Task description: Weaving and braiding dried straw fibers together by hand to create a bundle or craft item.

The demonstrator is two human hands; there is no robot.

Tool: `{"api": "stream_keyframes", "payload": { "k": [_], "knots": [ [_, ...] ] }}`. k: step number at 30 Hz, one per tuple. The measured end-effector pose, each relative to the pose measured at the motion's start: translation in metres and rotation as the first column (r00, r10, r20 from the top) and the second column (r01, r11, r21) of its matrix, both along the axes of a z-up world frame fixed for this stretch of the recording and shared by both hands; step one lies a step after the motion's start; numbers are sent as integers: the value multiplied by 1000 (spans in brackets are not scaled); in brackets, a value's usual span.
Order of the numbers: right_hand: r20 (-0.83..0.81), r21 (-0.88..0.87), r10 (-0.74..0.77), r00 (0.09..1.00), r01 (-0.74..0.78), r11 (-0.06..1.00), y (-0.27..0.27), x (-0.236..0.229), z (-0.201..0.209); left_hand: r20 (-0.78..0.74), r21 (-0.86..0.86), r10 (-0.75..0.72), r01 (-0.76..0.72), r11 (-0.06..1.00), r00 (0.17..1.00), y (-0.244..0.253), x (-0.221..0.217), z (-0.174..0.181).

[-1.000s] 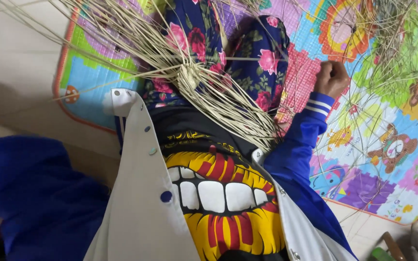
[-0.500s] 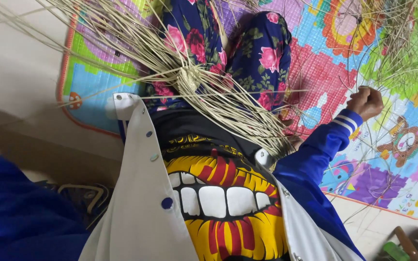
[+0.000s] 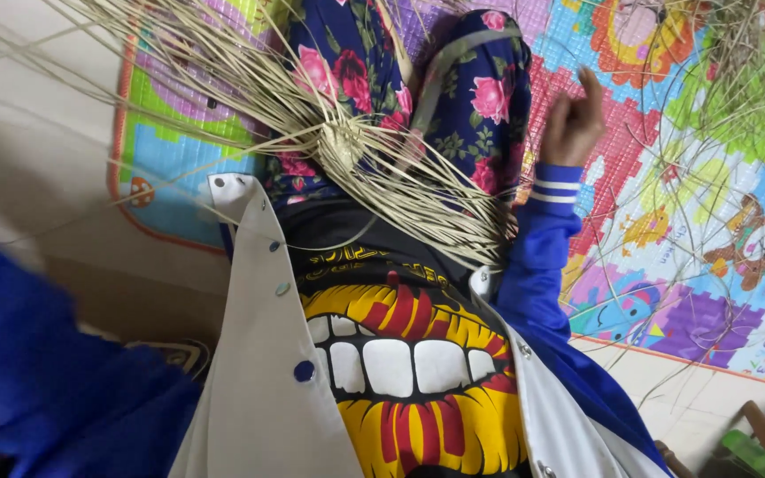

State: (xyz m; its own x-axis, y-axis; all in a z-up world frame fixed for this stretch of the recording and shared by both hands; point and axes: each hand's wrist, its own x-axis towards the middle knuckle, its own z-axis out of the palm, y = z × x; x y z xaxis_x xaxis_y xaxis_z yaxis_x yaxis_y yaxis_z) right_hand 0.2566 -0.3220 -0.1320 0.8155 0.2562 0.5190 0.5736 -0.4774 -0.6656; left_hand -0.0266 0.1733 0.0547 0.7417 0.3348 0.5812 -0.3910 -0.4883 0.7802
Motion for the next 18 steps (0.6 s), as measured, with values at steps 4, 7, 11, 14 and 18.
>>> {"api": "stream_keyframes", "payload": {
  "k": [4, 7, 11, 14, 18],
  "knots": [
    [-146, 195, 428, 892, -398, 896, 174, -95, 160, -79, 243, 69, -48, 969, 995, -47, 23, 4],
    [-163, 231, 590, 791, -550, 802, 200, -129, 207, -149, 321, 14, 35, 946, 989, -111, 65, 6],
    [-115, 270, 566, 816, -523, 808, 200, -131, 206, -124, 338, -14, 55, 940, 992, -134, 82, -4],
    [-3, 193, 511, 859, -501, 844, 193, -121, 197, -145, 208, -55, 85, 974, 988, -134, 83, -7],
    [-221, 355, 423, 879, -331, 874, 163, -100, 174, -150, 255, 68, -27, 966, 986, -109, 81, -44]
  ]
}}
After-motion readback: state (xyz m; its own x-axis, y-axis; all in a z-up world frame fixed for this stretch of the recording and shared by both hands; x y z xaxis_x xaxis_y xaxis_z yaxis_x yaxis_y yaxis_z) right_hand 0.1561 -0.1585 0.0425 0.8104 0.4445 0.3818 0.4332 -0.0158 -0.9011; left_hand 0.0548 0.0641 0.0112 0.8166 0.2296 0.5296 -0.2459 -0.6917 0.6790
